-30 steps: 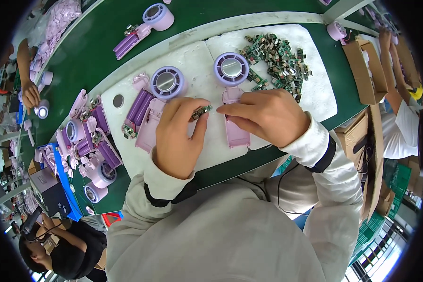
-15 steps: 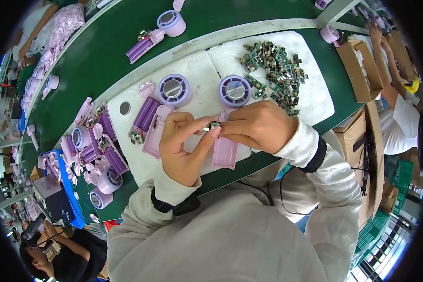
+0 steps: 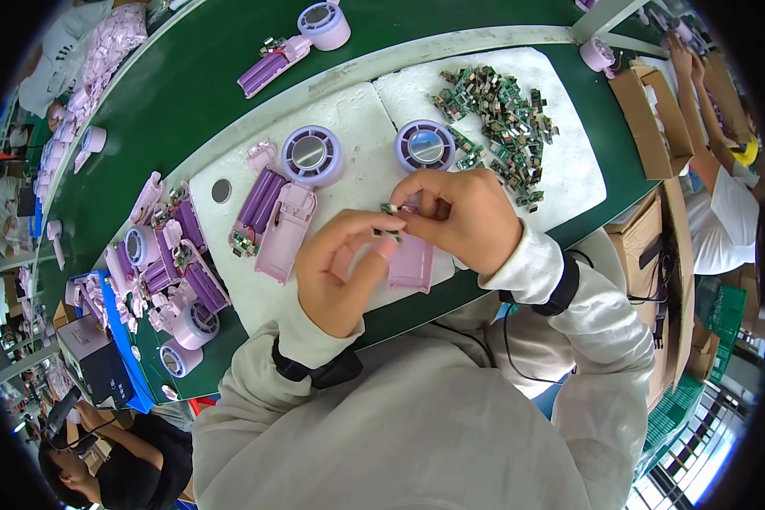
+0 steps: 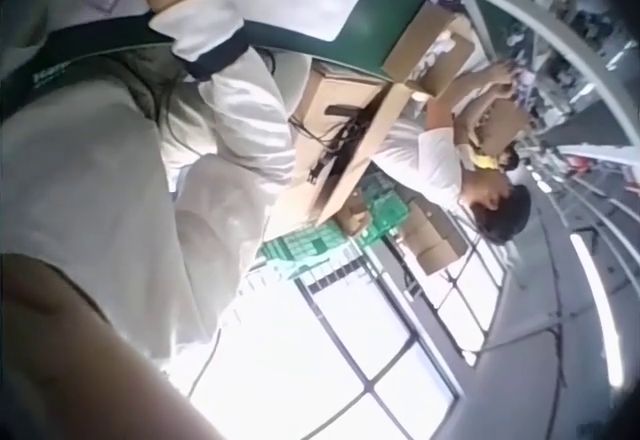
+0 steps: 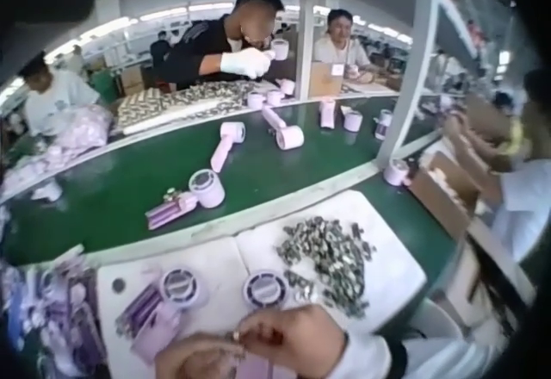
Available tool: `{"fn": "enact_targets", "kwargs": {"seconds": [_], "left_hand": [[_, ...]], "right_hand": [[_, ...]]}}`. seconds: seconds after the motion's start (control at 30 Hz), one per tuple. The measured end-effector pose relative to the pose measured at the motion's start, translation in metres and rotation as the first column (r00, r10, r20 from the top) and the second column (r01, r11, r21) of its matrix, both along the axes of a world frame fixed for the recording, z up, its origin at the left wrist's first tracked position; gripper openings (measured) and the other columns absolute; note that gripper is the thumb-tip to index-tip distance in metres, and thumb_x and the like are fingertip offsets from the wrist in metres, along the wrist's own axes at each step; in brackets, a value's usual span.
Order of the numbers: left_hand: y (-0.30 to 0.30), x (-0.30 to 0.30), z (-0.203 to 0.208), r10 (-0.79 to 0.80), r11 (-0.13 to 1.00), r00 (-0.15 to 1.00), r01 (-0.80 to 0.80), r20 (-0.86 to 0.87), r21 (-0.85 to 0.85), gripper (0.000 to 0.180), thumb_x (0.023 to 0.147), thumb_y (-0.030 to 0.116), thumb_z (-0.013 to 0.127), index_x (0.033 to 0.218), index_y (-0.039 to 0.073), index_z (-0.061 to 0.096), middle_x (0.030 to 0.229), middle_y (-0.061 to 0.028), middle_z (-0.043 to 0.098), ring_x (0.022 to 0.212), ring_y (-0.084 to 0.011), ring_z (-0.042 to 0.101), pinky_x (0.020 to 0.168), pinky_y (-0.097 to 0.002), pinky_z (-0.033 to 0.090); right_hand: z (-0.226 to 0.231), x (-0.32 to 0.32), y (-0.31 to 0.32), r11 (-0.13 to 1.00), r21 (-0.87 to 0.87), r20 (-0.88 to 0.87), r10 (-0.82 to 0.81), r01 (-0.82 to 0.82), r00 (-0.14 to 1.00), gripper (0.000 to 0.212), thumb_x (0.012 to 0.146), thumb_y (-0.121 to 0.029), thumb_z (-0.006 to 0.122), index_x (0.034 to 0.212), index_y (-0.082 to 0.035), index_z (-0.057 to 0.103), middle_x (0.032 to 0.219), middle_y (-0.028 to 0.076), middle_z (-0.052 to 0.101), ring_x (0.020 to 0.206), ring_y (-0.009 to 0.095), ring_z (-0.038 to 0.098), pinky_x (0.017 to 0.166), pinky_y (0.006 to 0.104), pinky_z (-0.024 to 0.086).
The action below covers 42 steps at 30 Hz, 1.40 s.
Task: Assembling small electronic components and PCBs into handheld fan housings.
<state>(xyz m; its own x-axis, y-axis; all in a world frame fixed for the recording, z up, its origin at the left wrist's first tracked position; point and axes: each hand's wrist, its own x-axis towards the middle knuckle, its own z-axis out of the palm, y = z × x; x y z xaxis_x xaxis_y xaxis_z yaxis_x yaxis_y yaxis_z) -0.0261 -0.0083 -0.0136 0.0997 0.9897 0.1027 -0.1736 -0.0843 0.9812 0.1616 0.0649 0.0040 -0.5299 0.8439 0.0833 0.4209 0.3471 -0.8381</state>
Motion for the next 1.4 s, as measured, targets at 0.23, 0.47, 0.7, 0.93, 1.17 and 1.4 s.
{"fn": "enact_targets", "kwargs": {"seconds": [0.23, 0.47, 0.7, 0.93, 1.17, 1.4], "left_hand": [[0.007, 0.006, 0.001, 0.208, 0.969, 0.974, -0.218, -0.089, -0.116, 0.025, 0.094, -0.001, 0.064, 0.119, -0.004, 0.061, 0.108, -0.0097, 0.065, 0.1, -0.016, 0.065, 0.092, -0.0295, 0.051], [0.007, 0.001, -0.005, 0.2, 0.973, 0.976, -0.208, -0.088, -0.097, 0.03, 0.094, -0.002, 0.064, 0.124, -0.004, 0.058, 0.107, -0.0107, 0.067, 0.101, -0.0165, 0.067, 0.094, -0.0301, 0.052], [0.006, 0.002, -0.003, 0.138, 0.978, 0.987, -0.149, -0.084, -0.148, 0.03, 0.094, -0.003, 0.063, 0.124, -0.005, 0.06, 0.112, -0.0137, 0.068, 0.104, -0.018, 0.068, 0.095, -0.0301, 0.053], [0.005, 0.002, -0.004, 0.088, 0.985, 0.993, -0.099, -0.085, -0.141, 0.032, 0.095, -0.003, 0.062, 0.127, -0.005, 0.06, 0.117, -0.0148, 0.068, 0.107, -0.0189, 0.068, 0.098, -0.0304, 0.052], [0.001, -0.001, -0.01, 0.09, 0.991, 0.994, -0.096, -0.062, -0.089, 0.031, 0.093, -0.006, 0.063, 0.124, -0.006, 0.062, 0.12, -0.0164, 0.067, 0.108, -0.0205, 0.067, 0.098, -0.0309, 0.053], [0.002, 0.0, -0.007, 0.11, 0.993, 0.994, -0.111, -0.022, -0.028, 0.027, 0.093, -0.007, 0.063, 0.12, -0.008, 0.065, 0.12, -0.0184, 0.067, 0.107, -0.0213, 0.068, 0.096, -0.0312, 0.054]], "right_hand": [[0.001, 0.001, -0.001, 0.996, 0.088, 0.067, 0.01, -0.016, 0.998, 0.018, 0.083, -0.008, 0.076, 0.101, -0.008, 0.074, 0.059, 0.006, 0.061, 0.048, 0.015, 0.059, 0.048, 0.0277, 0.046], [-0.007, 0.008, 0.005, 0.981, 0.12, -0.032, 0.156, -0.151, 0.987, 0.02, 0.084, -0.01, 0.075, 0.103, -0.008, 0.074, 0.059, 0.006, 0.063, 0.049, 0.017, 0.062, 0.049, 0.0278, 0.047], [-0.004, 0.008, 0.003, 0.994, 0.084, -0.033, 0.072, -0.069, 0.997, 0.016, 0.082, -0.007, 0.075, 0.098, -0.006, 0.075, 0.057, 0.004, 0.061, 0.048, 0.011, 0.057, 0.048, 0.0252, 0.045], [0.002, 0.008, 0.001, 0.996, -0.083, -0.051, -0.016, 0.011, 0.999, 0.012, 0.079, -0.007, 0.076, 0.09, -0.004, 0.076, 0.053, 0.002, 0.055, 0.046, 0.006, 0.046, 0.046, 0.023, 0.038], [0.003, 0.004, -0.003, 0.994, -0.099, -0.036, -0.057, 0.054, 0.998, 0.011, 0.078, -0.007, 0.075, 0.088, -0.004, 0.075, 0.052, -0.001, 0.051, 0.047, 0.005, 0.042, 0.047, 0.0229, 0.036], [0.007, 0.003, -0.005, 0.994, -0.049, -0.053, -0.097, 0.095, 0.994, 0.012, 0.077, -0.008, 0.074, 0.088, -0.003, 0.075, 0.053, -0.002, 0.048, 0.049, 0.004, 0.04, 0.049, 0.022, 0.035]]}}
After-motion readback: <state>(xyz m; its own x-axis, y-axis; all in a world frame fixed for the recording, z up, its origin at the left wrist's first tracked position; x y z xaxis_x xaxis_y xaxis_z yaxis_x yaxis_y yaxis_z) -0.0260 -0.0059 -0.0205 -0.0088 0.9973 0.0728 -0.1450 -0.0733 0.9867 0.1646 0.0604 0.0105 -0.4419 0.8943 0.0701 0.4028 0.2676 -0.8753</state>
